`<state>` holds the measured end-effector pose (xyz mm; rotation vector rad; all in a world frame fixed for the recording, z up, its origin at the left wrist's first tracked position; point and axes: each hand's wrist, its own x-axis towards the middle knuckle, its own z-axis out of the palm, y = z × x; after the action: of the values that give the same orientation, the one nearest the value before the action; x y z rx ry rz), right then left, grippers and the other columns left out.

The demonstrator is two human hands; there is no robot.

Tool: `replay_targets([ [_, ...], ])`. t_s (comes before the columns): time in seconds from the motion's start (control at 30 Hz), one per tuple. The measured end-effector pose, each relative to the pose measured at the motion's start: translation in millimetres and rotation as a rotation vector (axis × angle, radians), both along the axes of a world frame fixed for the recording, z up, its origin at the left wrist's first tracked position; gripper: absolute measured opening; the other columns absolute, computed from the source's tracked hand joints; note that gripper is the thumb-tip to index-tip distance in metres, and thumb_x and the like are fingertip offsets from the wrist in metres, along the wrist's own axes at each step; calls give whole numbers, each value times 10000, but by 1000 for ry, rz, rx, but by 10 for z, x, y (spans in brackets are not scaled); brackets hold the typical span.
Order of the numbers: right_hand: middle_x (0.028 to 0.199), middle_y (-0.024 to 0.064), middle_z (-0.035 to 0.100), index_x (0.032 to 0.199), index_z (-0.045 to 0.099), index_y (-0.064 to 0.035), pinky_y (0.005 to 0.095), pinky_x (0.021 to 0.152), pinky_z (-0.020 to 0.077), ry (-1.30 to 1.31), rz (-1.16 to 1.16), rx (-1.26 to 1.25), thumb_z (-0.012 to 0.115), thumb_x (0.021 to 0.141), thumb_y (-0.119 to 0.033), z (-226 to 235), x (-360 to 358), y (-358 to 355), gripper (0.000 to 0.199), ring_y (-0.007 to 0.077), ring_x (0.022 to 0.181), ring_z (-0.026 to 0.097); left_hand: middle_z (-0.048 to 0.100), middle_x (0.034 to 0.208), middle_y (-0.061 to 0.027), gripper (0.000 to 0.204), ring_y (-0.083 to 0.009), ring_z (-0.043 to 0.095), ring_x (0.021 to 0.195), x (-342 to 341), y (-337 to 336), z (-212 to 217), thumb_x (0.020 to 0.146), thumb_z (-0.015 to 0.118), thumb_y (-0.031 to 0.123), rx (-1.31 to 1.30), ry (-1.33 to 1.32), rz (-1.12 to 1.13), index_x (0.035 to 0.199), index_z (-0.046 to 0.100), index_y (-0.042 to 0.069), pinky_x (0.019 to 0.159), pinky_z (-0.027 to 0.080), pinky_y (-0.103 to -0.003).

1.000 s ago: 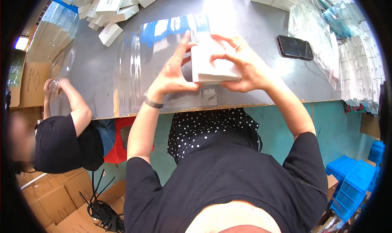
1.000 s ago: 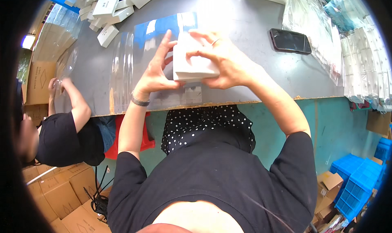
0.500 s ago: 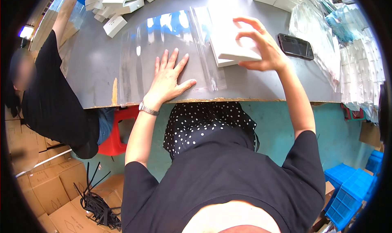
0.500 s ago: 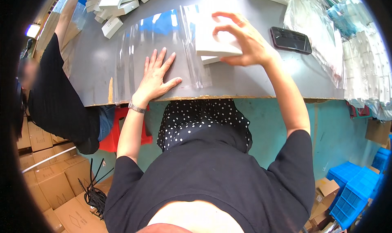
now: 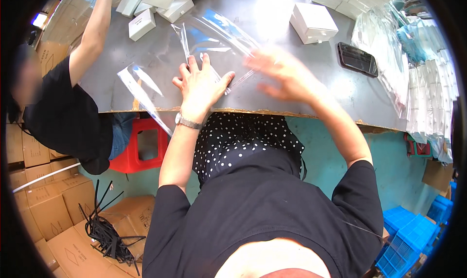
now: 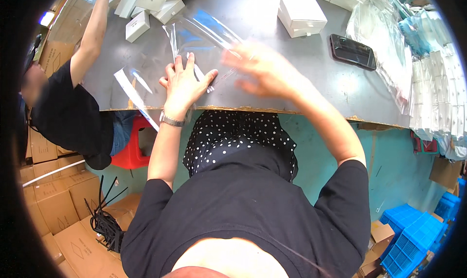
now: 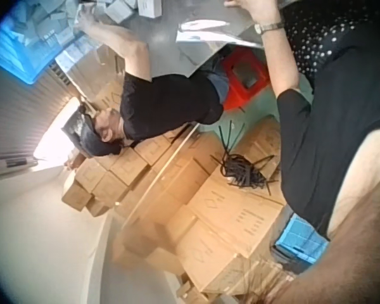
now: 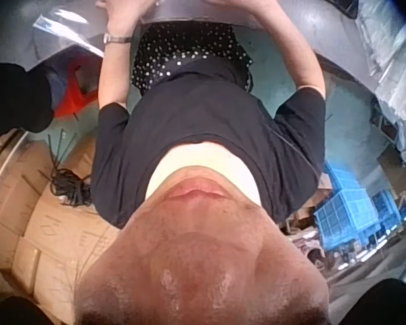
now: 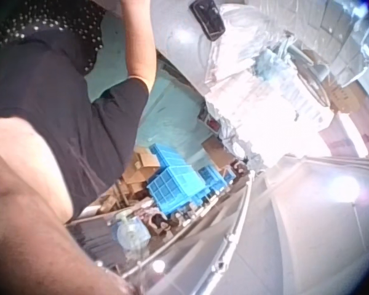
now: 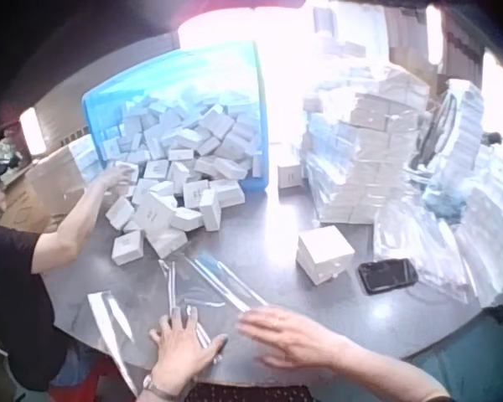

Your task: Packaging small white boxes into plastic bags and organizing them into batches.

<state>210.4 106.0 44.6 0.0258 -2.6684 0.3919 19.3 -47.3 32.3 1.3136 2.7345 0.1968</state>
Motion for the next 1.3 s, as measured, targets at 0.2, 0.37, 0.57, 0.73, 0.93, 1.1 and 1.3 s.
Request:
replay_targets([
  [0.2, 1395, 82, 547, 1295, 591, -62, 421, 1159, 332, -233, 72, -155, 686, 872, -237, -234, 67, -198, 467, 274, 1365, 429, 472, 1342, -148, 557, -345, 365, 1291, -244, -365, -60, 724, 802, 448, 253, -58, -153, 1176, 655, 159, 1054, 296, -509],
  [0.37, 1365, 77, 575, 1240, 629, -52, 438, 1151, 345, -220, 128, -156, 693, 864, -228, -219, 31, -116, 420, 274, 1350, 448, 631, 945, -26, 174, -226, 514, 1137, -374, -359, -142, 805, 759, 283, 346, -237, -233, 889, 691, 147, 1022, 294, -482],
  [0.57, 1304, 78, 622, 1174, 651, -42, 437, 1066, 421, -213, 49, -11, 693, 835, -165, -61, 43, -181, 363, 273, 1289, 514, 658, 750, -96, 133, -203, 607, 644, -711, -258, 228, 911, 669, 146, 727, -300, -41, 877, 634, 22, 627, 494, -326],
  [0.73, 1179, 167, 659, 1100, 643, 9, 417, 909, 520, 37, -2, -51, 644, 771, -71, 175, -464, -730, 339, 330, 1063, 633, 620, 775, -144, 86, -308, 614, 680, -118, -146, 505, 888, 661, 69, 764, -198, -375, 863, 587, 34, 630, 487, -376],
  [0.93, 1206, 251, 615, 1429, 456, -74, 472, 908, 503, -234, -263, 97, 583, 905, -365, 6, -997, -192, 613, 369, 1102, 608, 601, 882, -128, 127, -311, 606, 792, -50, -397, 440, 841, 664, 4, 880, -58, -538, 937, 621, 75, 675, 479, -395],
  [1.1, 1269, 311, 534, 1550, 253, -179, 515, 887, 502, -175, -459, -163, 571, 893, -608, -99, -1189, -200, 847, 476, 1065, 588, 533, 1246, -117, 311, -308, 492, 1136, 284, -634, 352, 735, 746, 187, 593, 78, -493, 1044, 714, 172, 978, 358, -451],
  [1.3, 1234, 337, 544, 1550, 244, -154, 530, 938, 480, -130, -559, -206, 590, 878, -572, -293, -1102, -70, 864, 484, 1115, 574, 547, 1323, -173, 561, -353, 525, 1190, 194, -781, -30, 751, 542, -71, 581, -47, -360, 1300, 582, 35, 1028, 409, -447],
])
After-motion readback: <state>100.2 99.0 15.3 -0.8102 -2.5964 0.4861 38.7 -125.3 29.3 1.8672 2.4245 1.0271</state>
